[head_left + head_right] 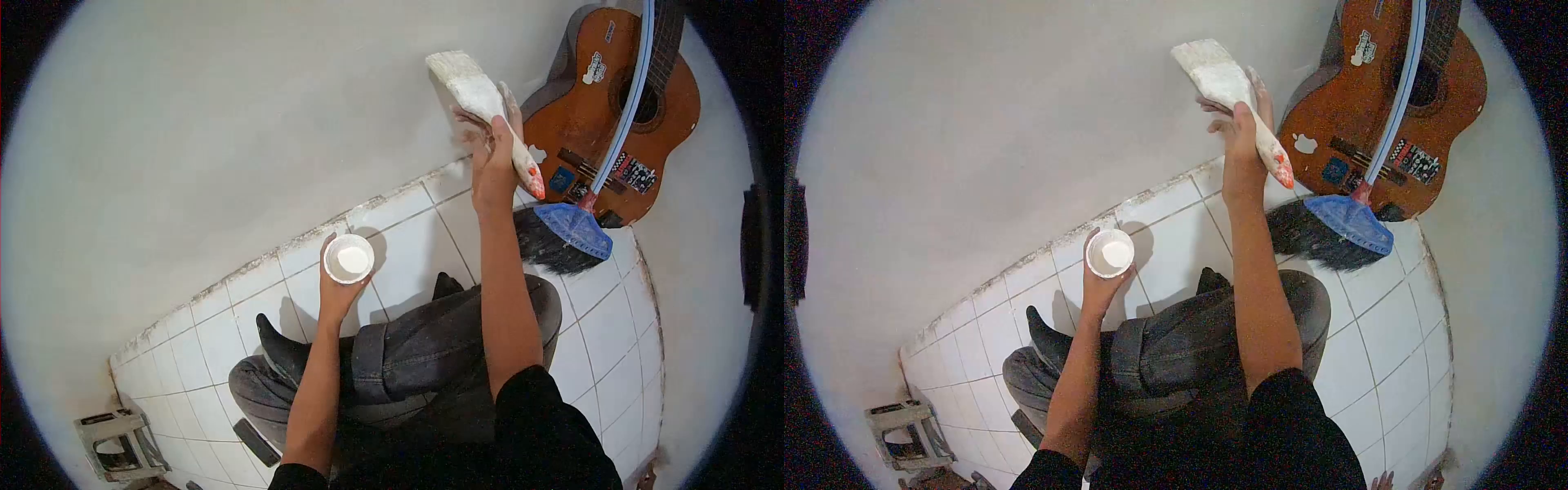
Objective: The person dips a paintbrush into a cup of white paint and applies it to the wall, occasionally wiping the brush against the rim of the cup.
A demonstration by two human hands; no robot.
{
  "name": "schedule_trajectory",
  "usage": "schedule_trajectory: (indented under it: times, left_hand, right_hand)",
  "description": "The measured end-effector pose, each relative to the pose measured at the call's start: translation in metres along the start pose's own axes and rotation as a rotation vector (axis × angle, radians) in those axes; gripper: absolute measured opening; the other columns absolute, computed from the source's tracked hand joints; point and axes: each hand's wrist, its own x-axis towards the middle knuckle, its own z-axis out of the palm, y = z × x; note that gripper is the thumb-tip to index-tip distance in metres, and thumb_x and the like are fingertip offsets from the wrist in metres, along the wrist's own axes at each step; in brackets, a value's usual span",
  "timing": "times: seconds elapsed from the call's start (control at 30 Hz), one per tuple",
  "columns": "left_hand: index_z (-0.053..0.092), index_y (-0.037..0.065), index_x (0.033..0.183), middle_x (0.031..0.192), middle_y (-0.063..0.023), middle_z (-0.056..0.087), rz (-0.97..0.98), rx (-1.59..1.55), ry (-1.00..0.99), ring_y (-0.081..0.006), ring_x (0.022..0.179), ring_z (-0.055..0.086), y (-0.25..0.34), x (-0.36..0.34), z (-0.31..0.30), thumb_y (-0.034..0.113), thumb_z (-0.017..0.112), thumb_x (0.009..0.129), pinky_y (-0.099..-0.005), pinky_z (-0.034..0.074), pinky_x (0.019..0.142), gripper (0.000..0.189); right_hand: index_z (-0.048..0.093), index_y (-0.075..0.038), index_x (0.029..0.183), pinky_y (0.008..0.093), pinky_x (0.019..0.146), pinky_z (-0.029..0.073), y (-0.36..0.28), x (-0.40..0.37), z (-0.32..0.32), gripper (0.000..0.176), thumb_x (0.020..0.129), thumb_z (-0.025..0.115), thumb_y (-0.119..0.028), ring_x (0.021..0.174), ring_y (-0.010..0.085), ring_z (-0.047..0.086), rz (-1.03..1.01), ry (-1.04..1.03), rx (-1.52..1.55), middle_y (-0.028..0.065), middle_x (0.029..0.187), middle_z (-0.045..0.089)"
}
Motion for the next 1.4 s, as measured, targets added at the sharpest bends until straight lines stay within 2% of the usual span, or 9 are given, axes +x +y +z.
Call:
schedule_trajectory:
  times: [0.13,0.33,0.57,0.67,0.83,1.03,1.17,1.33,1.4]
  left_hand:
    - [0.030,0.006,0.147,0.130,-0.0125,0.055,0.002,0.020,0.000,-0.0239,0.121,0.055,0.002,0.000,0.000,0.010,0.089,0.066,-0.0376,0.045,0.104,0.100]
    - [0.029,0.005,0.148,0.127,-0.0136,0.057,0.012,0.076,0.018,-0.0240,0.119,0.057,-0.005,0.001,0.000,0.005,0.089,0.066,-0.0361,0.047,0.102,0.101]
    - [0.032,0.006,0.147,0.132,-0.0113,0.053,-0.001,0.007,0.010,-0.0222,0.124,0.052,-0.002,-0.001,0.001,0.006,0.088,0.067,-0.0357,0.043,0.106,0.098]
    - [0.030,0.006,0.148,0.130,-0.0119,0.054,0.009,0.045,0.014,-0.0224,0.122,0.054,-0.002,0.001,0.001,0.005,0.087,0.067,-0.0355,0.045,0.104,0.099]
    - [0.029,0.005,0.148,0.127,-0.0127,0.056,-0.008,0.077,0.022,-0.0226,0.120,0.056,-0.003,0.001,0.001,0.004,0.088,0.067,-0.0352,0.047,0.102,0.100]
    - [0.029,0.006,0.148,0.128,-0.0124,0.056,0.001,0.051,0.022,-0.0225,0.120,0.056,-0.005,0.002,0.001,0.005,0.088,0.067,-0.0356,0.047,0.102,0.100]
    - [0.030,0.007,0.148,0.128,-0.0121,0.056,0.011,0.069,0.022,-0.0225,0.120,0.056,-0.003,0.000,0.001,0.005,0.088,0.067,-0.0357,0.047,0.102,0.099]
    - [0.029,0.007,0.148,0.128,-0.0119,0.056,0.043,0.097,0.024,-0.0226,0.119,0.056,-0.003,-0.003,0.001,0.004,0.087,0.068,-0.0354,0.047,0.101,0.099]
    - [0.029,0.007,0.148,0.127,-0.0119,0.056,-0.001,0.061,0.031,-0.0227,0.119,0.056,-0.002,-0.003,0.001,0.003,0.087,0.068,-0.0353,0.047,0.101,0.099]
  right_hand:
    - [0.035,0.001,0.146,0.0284,0.071,0.050,0.003,0.003,0.004,0.053,0.100,0.046,-0.023,0.098,0.0190,0.066,-0.040,-0.042,-0.097,0.0159,0.115,0.066]
    - [0.030,-0.001,0.152,0.0232,0.065,0.048,0.006,0.005,-0.009,0.059,0.100,0.049,-0.020,0.091,0.0137,0.066,0.095,-0.109,-0.267,0.0139,0.112,0.068]
    - [0.043,-0.003,0.146,0.0235,0.063,0.047,0.005,-0.001,-0.014,0.051,0.097,0.050,-0.018,0.079,0.0112,0.065,0.198,-0.008,-0.341,0.0114,0.102,0.071]
    - [0.048,0.001,0.139,0.0231,0.064,0.047,0.001,0.006,-0.014,0.047,0.098,0.049,-0.021,0.086,0.0115,0.065,0.041,-0.016,-0.226,0.0078,0.100,0.068]
    - [0.052,-0.002,0.136,0.0249,0.064,0.047,0.000,0.013,-0.002,0.043,0.101,0.050,-0.026,0.083,0.0124,0.064,-0.115,-0.076,-0.175,0.0085,0.103,0.070]
    - [0.056,-0.006,0.135,0.0236,0.056,0.045,0.011,0.012,-0.019,0.040,0.098,0.052,-0.021,0.074,0.0098,0.063,0.236,-0.065,-0.325,0.0062,0.099,0.071]
    - [0.058,-0.005,0.132,0.0234,0.054,0.045,0.017,0.007,-0.030,0.040,0.096,0.053,-0.021,0.070,0.0104,0.062,0.350,-0.046,-0.418,0.0066,0.097,0.071]
    - [0.064,-0.003,0.113,0.0284,0.061,0.051,0.037,0.000,-0.044,0.033,0.088,0.056,-0.023,0.068,0.0126,0.065,0.419,0.030,-0.424,0.0072,0.085,0.069]
    - [0.065,-0.003,0.113,0.0268,0.057,0.049,0.041,0.003,-0.052,0.032,0.088,0.057,-0.022,0.066,0.0114,0.064,0.417,0.017,-0.481,0.0058,0.083,0.069]
